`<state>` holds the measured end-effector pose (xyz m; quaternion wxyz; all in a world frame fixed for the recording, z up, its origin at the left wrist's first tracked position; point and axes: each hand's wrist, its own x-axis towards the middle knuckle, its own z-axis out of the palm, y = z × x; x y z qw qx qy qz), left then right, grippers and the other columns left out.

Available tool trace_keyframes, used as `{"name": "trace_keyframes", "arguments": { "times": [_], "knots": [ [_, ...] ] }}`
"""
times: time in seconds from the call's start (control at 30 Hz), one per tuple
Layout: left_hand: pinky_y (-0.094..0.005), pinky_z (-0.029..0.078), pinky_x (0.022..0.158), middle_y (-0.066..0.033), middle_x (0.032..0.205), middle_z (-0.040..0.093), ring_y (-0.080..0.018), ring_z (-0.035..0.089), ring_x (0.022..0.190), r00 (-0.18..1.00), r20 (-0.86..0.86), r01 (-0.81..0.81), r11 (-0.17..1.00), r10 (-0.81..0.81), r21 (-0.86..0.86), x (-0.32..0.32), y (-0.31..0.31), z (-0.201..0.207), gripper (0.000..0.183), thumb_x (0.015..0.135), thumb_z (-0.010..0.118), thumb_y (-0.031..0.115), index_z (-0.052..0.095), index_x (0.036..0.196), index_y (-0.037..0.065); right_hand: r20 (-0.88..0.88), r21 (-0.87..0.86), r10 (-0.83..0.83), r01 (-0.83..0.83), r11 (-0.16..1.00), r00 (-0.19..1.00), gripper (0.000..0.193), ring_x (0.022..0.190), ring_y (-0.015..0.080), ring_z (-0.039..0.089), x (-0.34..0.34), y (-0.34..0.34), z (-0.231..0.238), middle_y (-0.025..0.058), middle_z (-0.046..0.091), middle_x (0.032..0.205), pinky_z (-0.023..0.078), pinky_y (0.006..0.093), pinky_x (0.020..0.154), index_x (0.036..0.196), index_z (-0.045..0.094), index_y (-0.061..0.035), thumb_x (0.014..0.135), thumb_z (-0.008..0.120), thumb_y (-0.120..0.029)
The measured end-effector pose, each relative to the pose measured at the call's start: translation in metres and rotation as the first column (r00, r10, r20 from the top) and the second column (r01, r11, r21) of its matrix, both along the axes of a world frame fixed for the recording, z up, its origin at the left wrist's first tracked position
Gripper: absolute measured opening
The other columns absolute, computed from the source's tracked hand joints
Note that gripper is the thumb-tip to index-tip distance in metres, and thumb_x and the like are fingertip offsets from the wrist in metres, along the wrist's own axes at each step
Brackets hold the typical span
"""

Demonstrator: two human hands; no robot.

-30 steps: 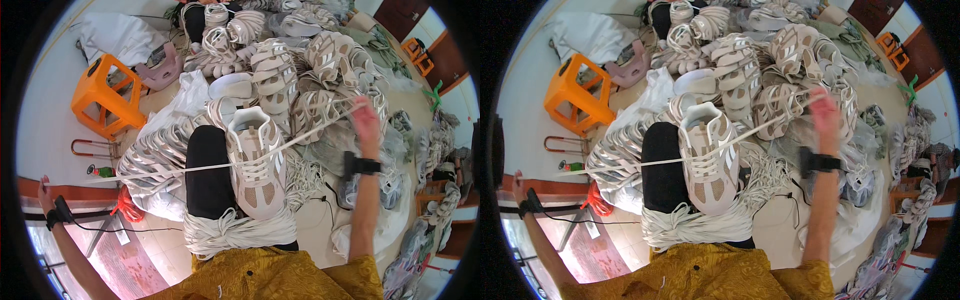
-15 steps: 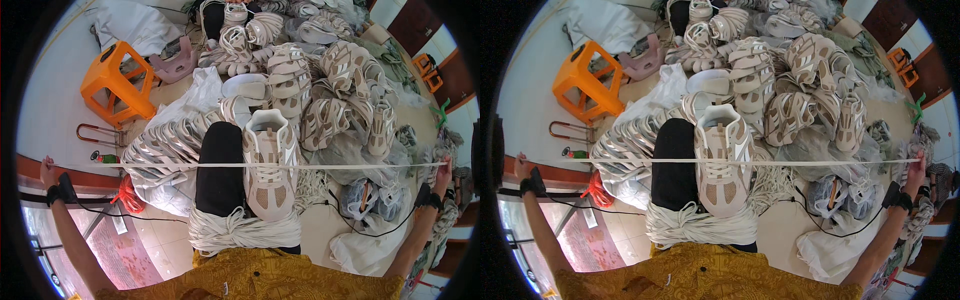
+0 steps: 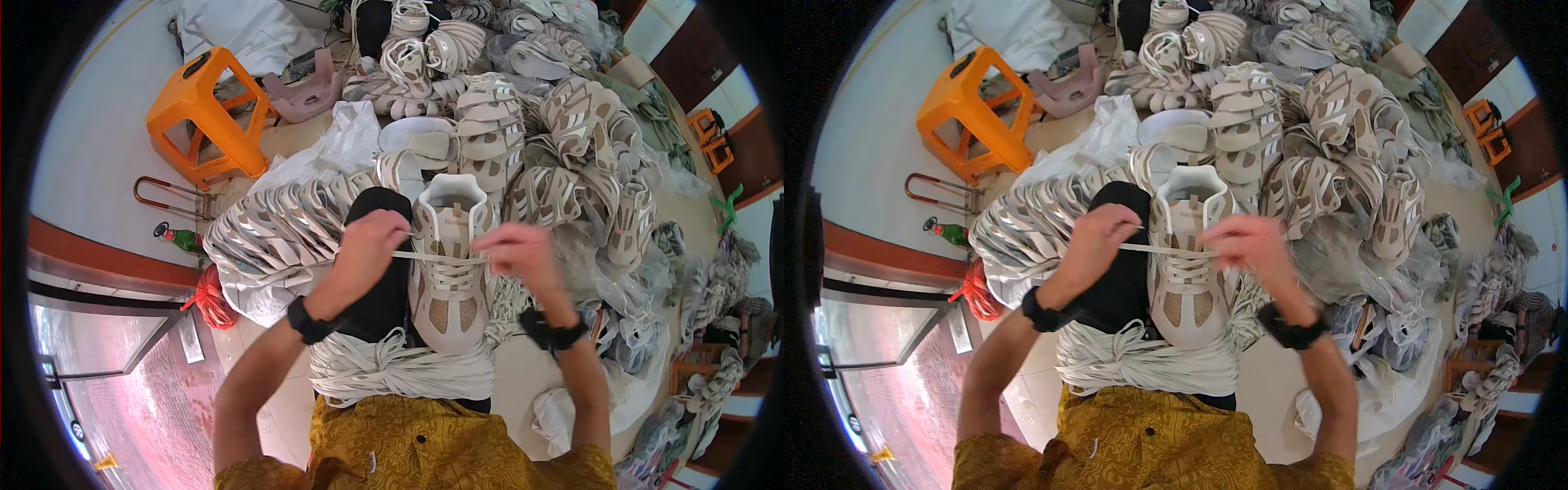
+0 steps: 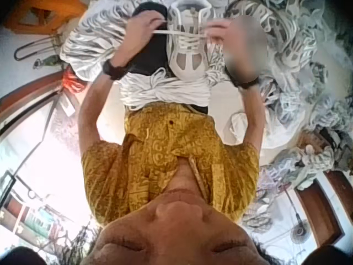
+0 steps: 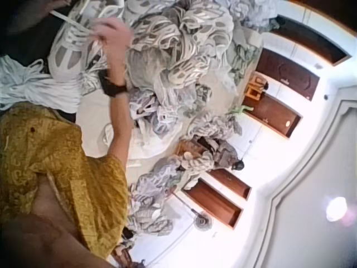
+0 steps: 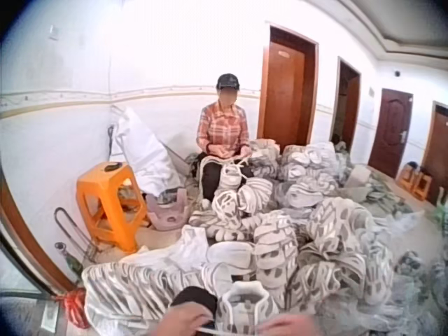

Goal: Lacing a beige and white sneaker and bundling multiple finished sneakers together.

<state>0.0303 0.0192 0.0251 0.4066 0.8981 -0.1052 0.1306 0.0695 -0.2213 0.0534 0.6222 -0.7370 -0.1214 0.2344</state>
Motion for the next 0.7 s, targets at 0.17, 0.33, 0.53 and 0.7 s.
{"name": "trace_keyframes", "arguments": {
  "times": [0.17,0.33,0.53,0.7],
  "knots": [
    [-0.0317,0.045,0.061,-0.0135,0.073,0.058,-0.0287,0.057,0.069,0.991,-0.116,0.068,0.998,-0.069,-0.009,-0.008,-0.024,-0.025,0.008,0.072,0.056,0.004,0.056,0.079,0.001,0.140,-0.169,0.060,-0.036,0.985,0.988,0.010,0.050,0.0054,0.048,-0.014,0.039,-0.032,0.0002,0.055,0.062,0.039,0.0200,0.045,0.077,0.061,0.0005,0.068,0.057,-0.002],
    [-0.0324,0.045,0.059,-0.0141,0.072,0.056,-0.0302,0.057,0.068,0.992,-0.095,0.071,0.995,-0.078,-0.069,-0.012,-0.027,-0.032,0.007,0.073,0.056,0.002,0.052,0.079,0.001,-0.031,-0.051,0.014,-0.016,0.999,0.999,0.009,0.050,0.0050,0.048,-0.020,0.032,-0.042,0.0007,0.057,0.065,0.041,0.0191,0.047,0.076,0.061,0.0008,0.068,0.056,0.000],
    [-0.0328,0.045,0.057,-0.0139,0.070,0.055,-0.0298,0.057,0.066,0.999,-0.046,0.011,0.999,-0.012,-0.030,-0.012,-0.031,-0.031,0.005,0.075,0.055,0.002,0.052,0.080,0.002,-0.080,-0.045,0.027,-0.031,0.999,0.996,0.010,0.050,0.0044,0.048,-0.020,0.034,-0.041,0.0002,0.056,0.065,0.042,0.0190,0.047,0.076,0.061,0.0010,0.068,0.057,0.000],
    [-0.0310,0.045,0.056,-0.0109,0.068,0.053,-0.0267,0.055,0.063,0.985,0.101,0.111,0.968,-0.137,0.223,-0.014,-0.035,-0.031,0.012,0.070,0.055,0.002,0.050,0.081,0.001,-0.065,-0.006,0.023,-0.023,1.000,0.998,0.009,0.050,0.0043,0.047,-0.021,0.032,-0.043,0.0003,0.056,0.063,0.042,0.0193,0.046,0.075,0.061,0.0014,0.067,0.057,0.000]
  ]
}}
